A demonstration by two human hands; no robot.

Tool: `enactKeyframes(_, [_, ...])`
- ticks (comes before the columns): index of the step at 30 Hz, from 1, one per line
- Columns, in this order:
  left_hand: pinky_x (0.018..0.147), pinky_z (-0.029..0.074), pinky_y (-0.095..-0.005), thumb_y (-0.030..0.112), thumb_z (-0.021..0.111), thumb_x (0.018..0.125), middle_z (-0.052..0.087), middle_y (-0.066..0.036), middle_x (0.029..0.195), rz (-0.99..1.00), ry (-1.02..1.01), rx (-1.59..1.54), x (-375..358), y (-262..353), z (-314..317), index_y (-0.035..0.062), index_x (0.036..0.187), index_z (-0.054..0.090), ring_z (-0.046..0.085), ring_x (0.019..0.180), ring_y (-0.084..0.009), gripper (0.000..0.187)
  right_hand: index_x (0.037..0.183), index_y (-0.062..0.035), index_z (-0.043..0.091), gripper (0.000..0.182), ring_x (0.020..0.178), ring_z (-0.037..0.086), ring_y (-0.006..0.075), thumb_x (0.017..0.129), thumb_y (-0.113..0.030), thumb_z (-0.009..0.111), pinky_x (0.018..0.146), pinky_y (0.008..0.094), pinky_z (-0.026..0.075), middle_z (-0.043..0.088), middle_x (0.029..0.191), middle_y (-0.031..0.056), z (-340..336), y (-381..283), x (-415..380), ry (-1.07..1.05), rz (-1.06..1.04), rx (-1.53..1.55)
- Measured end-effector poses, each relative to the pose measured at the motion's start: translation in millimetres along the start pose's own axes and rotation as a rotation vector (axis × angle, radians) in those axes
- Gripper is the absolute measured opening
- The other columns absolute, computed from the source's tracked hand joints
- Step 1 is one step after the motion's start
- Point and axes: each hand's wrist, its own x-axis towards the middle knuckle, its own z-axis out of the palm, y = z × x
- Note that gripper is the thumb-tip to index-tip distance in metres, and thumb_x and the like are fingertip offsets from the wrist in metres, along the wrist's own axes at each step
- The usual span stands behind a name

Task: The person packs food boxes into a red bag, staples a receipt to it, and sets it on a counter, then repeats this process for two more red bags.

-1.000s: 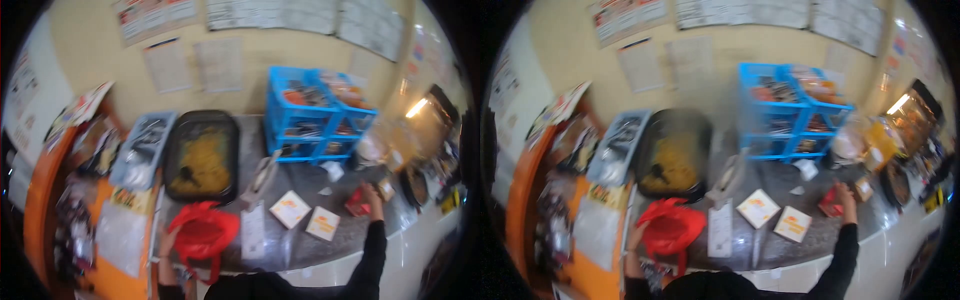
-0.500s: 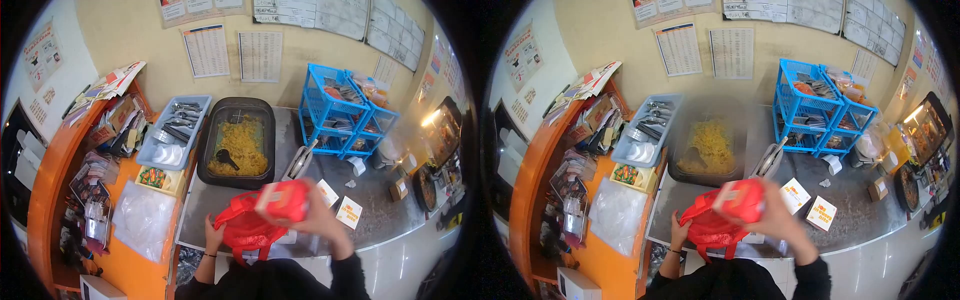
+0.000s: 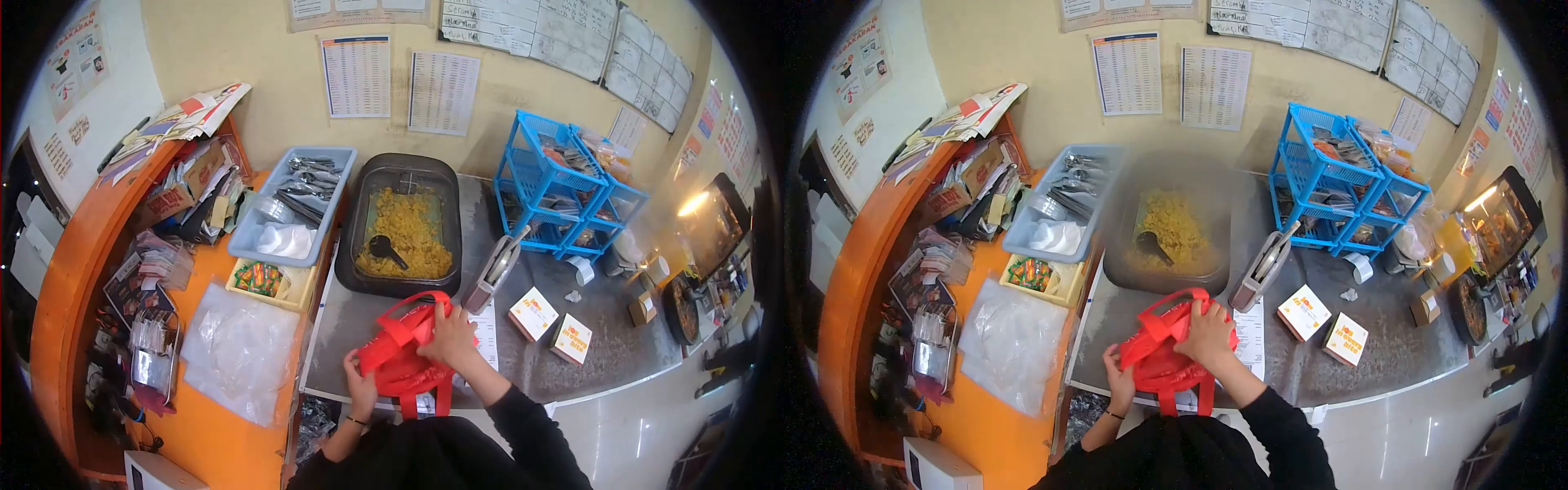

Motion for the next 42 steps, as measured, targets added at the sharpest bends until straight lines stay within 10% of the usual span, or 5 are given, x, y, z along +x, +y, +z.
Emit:
enactKeyframes(7, [0.074,0.045,-0.0360,0.010,0.059,0.070,0.053,-0.021,0.093,0.599,-0.462,0.262,20.1,67.3,5.1,0.0012,0.102,0.048,0.055,0.088,-0.0329,0.035,0.122,-0.0033,0.030,0.096,0.110,0.038,0.0373,0.049,-0.047,0.073,0.085,0.0475,0.039,0.039,0.114,0.0219,-10.2,-13.6,11.3,-0.090,0.092,0.197])
enactKeyframes(20, [0.091,0.032,-0.0499,0.029,0.063,0.067,0.031,-0.022,0.124,0.371,-0.621,1.391,40.0,-27.2,50.9,0.0021,0.117,0.037,0.032,0.115,-0.0400,0.063,0.121,-0.0030,0.030,0.095,0.110,0.037,0.0391,0.050,-0.049,0.073,0.087,0.0456,0.037,0.039,0.113,0.0254,-4.4,-13.1,27.0,-0.005,0.119,0.421])
enactKeyframes(26, [0.089,0.037,-0.0424,0.023,0.055,0.073,0.034,-0.028,0.120,-0.287,-1.032,1.033,79.3,15.4,31.5,0.0001,0.114,0.044,0.041,0.108,-0.0400,0.048,0.126,-0.0087,0.029,0.098,0.115,0.033,0.0337,0.048,-0.046,0.074,0.084,0.0521,0.036,0.035,0.119,0.0200,10.3,2.0,28.1,-0.016,0.145,0.247])
enactKeyframes(31, [0.094,0.035,-0.0408,0.022,0.050,0.076,0.025,-0.027,0.128,0.549,-0.786,1.212,51.2,-25.3,37.2,-0.0003,0.129,0.023,0.034,0.117,-0.0370,0.064,0.124,-0.0061,0.032,0.097,0.110,0.037,0.0352,0.046,-0.044,0.075,0.084,0.0508,0.037,0.039,0.113,0.0193,-6.2,-4.8,23.0,0.087,0.136,0.251])
enactKeyframes(42, [0.098,0.028,-0.0390,0.039,0.065,0.067,0.025,-0.025,0.131,0.230,-0.786,0.853,55.9,-20.6,44.3,0.0010,0.130,0.022,0.031,0.120,-0.0352,0.085,0.126,-0.0065,0.030,0.097,0.114,0.032,0.0344,0.048,-0.046,0.073,0.084,0.0511,0.036,0.035,0.118,0.0202,16.5,-7.1,9.5,-0.020,0.162,0.160])
